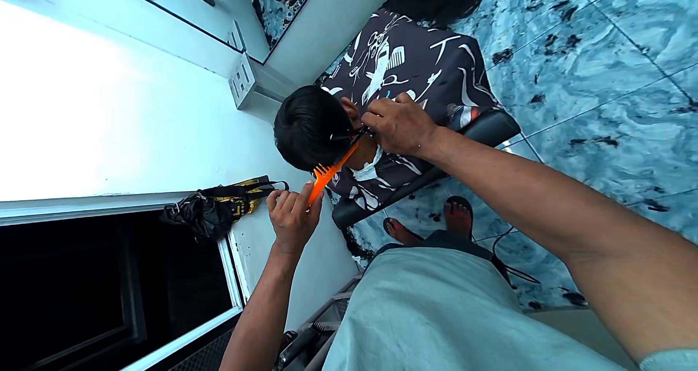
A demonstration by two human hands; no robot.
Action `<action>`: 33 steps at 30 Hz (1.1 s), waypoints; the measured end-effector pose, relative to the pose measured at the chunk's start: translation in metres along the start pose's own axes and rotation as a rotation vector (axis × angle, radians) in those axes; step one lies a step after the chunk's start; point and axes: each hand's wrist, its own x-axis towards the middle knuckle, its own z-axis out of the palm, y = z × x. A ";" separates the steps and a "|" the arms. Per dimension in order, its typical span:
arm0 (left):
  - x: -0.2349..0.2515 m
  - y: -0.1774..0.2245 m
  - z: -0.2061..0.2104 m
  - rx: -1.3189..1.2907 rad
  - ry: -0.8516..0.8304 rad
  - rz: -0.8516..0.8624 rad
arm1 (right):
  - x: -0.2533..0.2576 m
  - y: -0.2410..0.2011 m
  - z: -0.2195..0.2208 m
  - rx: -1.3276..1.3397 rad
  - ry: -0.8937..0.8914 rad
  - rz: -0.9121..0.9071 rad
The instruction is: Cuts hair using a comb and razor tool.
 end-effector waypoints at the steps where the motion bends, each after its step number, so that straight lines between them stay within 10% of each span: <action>1: 0.000 0.001 -0.001 -0.011 -0.011 0.001 | 0.000 0.000 0.000 0.017 0.010 0.002; 6: -0.008 0.006 -0.002 -0.141 -0.285 -0.045 | -0.001 0.012 -0.003 0.104 -0.028 0.135; 18: 0.005 0.020 -0.003 0.040 -0.049 -0.058 | 0.009 0.016 0.011 -0.021 0.039 -0.086; 22: 0.000 0.023 -0.007 -0.063 -0.219 -0.041 | 0.006 0.018 0.011 0.072 0.041 -0.051; 26: 0.000 0.020 -0.013 -0.111 -0.348 -0.116 | 0.007 0.028 -0.005 0.171 -0.102 0.163; 33: 0.039 0.016 -0.027 -0.067 -0.161 -0.193 | 0.023 0.026 -0.023 0.162 -0.295 -0.023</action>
